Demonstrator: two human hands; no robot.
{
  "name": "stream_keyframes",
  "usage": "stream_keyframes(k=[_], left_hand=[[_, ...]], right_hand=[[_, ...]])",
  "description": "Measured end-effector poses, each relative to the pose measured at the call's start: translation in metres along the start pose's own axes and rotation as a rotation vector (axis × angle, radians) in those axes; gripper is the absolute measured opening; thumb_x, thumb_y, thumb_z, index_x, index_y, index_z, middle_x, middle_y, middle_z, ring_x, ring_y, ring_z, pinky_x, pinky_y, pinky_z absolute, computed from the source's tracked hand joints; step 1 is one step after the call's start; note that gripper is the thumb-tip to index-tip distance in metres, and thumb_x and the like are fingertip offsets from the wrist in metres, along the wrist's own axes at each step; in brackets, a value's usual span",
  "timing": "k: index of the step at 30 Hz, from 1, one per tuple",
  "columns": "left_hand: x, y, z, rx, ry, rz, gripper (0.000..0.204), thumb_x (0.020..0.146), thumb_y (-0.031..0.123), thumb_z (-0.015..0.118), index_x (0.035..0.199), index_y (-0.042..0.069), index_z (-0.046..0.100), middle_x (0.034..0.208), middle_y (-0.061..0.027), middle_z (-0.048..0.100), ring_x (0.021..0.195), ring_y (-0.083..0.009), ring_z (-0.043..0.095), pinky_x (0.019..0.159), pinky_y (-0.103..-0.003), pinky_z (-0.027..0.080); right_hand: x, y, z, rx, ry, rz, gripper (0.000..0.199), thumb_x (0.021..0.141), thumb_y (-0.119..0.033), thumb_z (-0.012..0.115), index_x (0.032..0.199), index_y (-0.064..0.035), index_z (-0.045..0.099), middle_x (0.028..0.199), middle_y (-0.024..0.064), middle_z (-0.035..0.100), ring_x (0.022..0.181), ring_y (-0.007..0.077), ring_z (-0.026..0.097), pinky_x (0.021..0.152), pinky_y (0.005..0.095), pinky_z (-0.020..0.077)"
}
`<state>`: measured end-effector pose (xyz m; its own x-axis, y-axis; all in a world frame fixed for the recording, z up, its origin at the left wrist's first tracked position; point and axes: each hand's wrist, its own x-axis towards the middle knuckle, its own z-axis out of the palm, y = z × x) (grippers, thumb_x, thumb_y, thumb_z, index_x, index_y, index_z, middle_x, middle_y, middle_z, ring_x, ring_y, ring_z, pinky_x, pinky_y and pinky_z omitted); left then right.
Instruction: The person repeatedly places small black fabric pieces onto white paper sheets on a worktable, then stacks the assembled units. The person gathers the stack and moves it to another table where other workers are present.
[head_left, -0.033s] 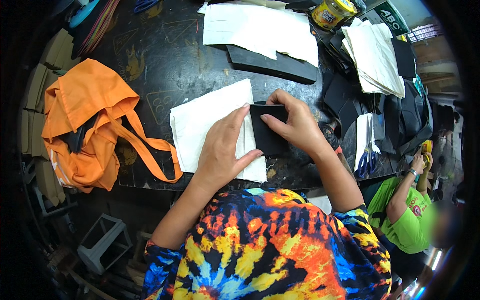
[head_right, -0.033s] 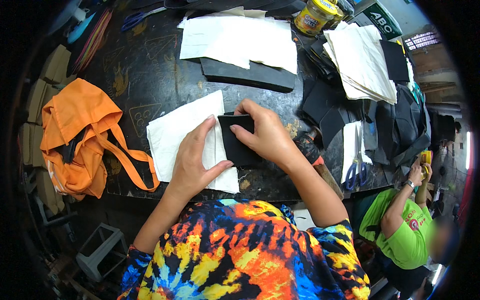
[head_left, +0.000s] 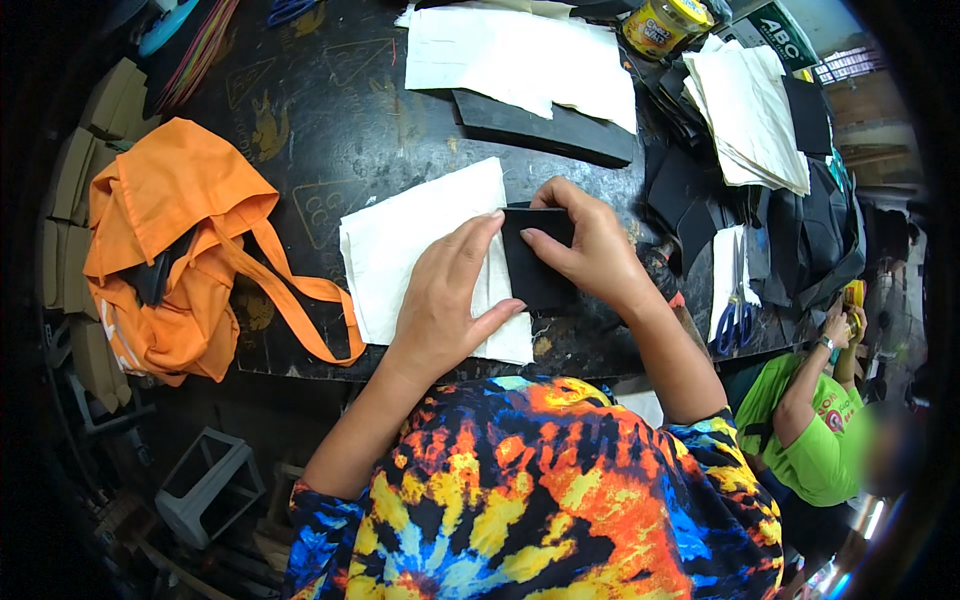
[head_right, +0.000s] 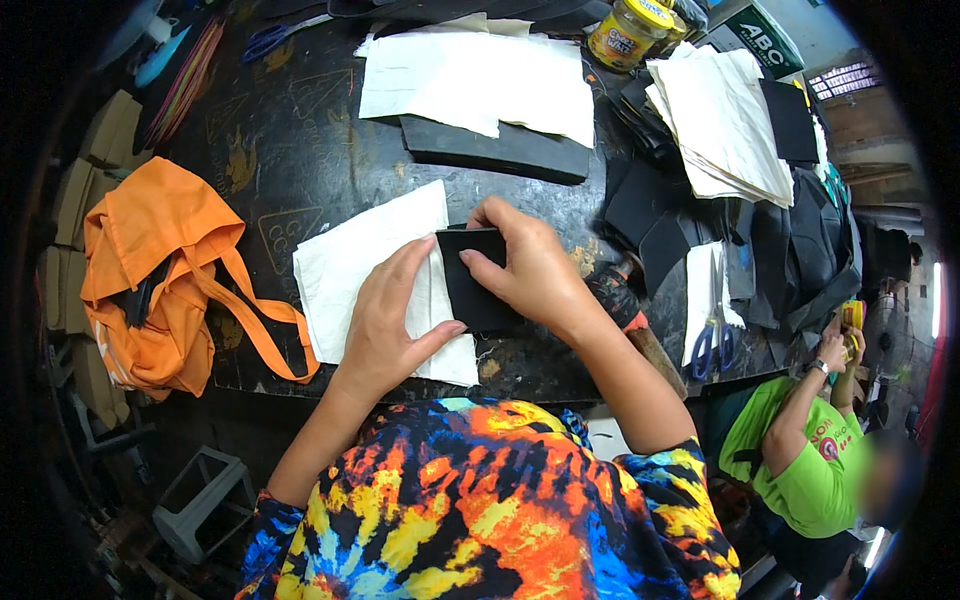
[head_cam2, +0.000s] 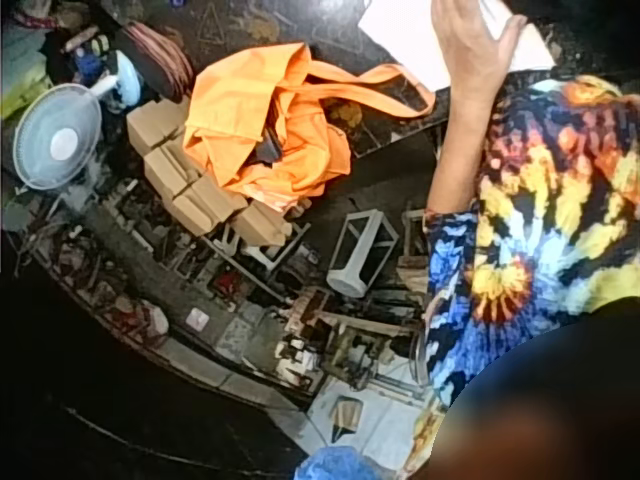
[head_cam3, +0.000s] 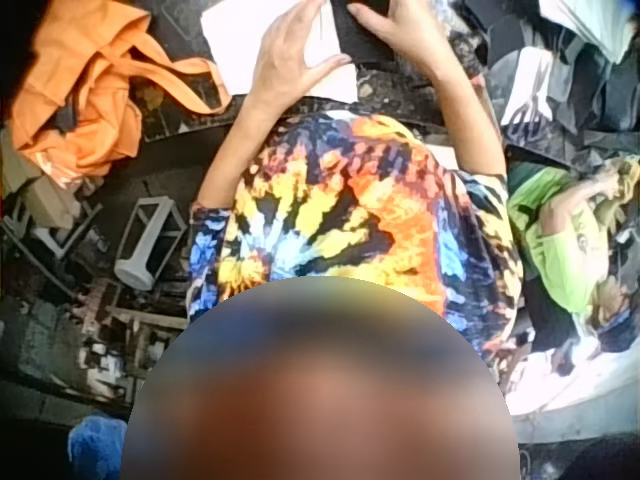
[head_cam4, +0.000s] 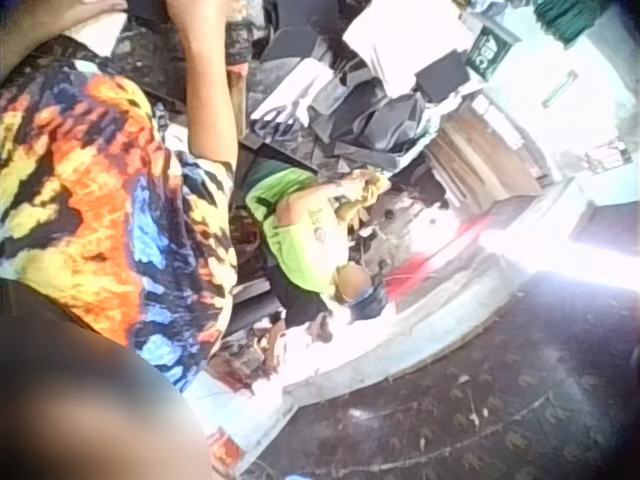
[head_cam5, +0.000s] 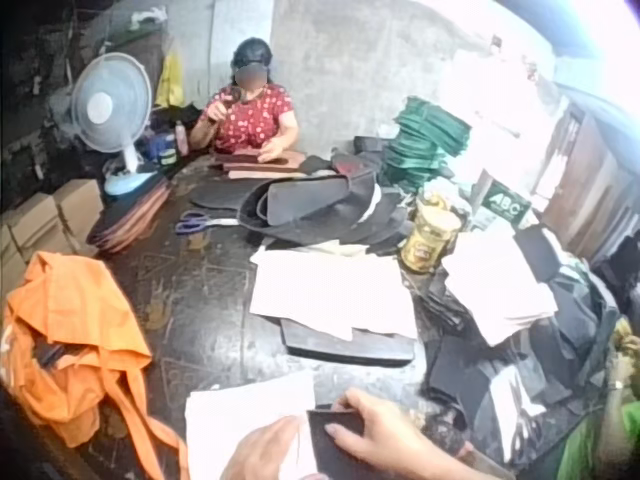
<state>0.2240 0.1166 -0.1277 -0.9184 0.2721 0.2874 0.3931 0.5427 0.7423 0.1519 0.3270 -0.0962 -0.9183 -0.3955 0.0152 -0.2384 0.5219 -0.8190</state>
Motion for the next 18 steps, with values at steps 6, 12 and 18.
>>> stream_keyframes(k=[6, 12, 18], left_hand=[[0.000, 0.001, 0.000, 0.055, -0.039, -0.010, 0.069, 0.075, 0.025, 0.088, 0.136, 0.004, 0.064, 0.148, -0.0191, 0.053, 0.133, -0.0380, 0.055, 0.112, -0.047, 0.043], [0.000, 0.000, 0.001, 0.058, -0.028, -0.008, 0.069, 0.075, 0.024, 0.089, 0.136, 0.004, 0.063, 0.148, -0.0192, 0.053, 0.134, -0.0381, 0.054, 0.112, -0.047, 0.043], [0.000, 0.000, 0.001, 0.044, -0.005, -0.006, 0.073, 0.076, 0.021, 0.089, 0.140, 0.004, 0.058, 0.147, -0.0200, 0.055, 0.135, -0.0386, 0.055, 0.114, -0.047, 0.043]], right_hand=[[-0.008, -0.001, 0.010, -0.235, 0.118, -0.153, 0.035, 0.081, -0.006, 0.077, 0.114, -0.0124, 0.069, 0.131, 0.0162, 0.061, 0.114, 0.0380, 0.063, 0.092, 0.0463, 0.0497], [-0.011, -0.001, 0.017, -0.594, 0.151, -0.351, 0.036, 0.080, -0.009, 0.076, 0.115, -0.0186, 0.073, 0.137, 0.0107, 0.060, 0.128, 0.0327, 0.056, 0.104, 0.0487, 0.0413], [-0.060, -0.006, -0.026, -0.424, 0.143, -0.180, 0.044, 0.087, -0.008, 0.077, 0.129, -0.0085, 0.066, 0.137, 0.0172, 0.059, 0.126, 0.0386, 0.058, 0.106, 0.0502, 0.0466]])
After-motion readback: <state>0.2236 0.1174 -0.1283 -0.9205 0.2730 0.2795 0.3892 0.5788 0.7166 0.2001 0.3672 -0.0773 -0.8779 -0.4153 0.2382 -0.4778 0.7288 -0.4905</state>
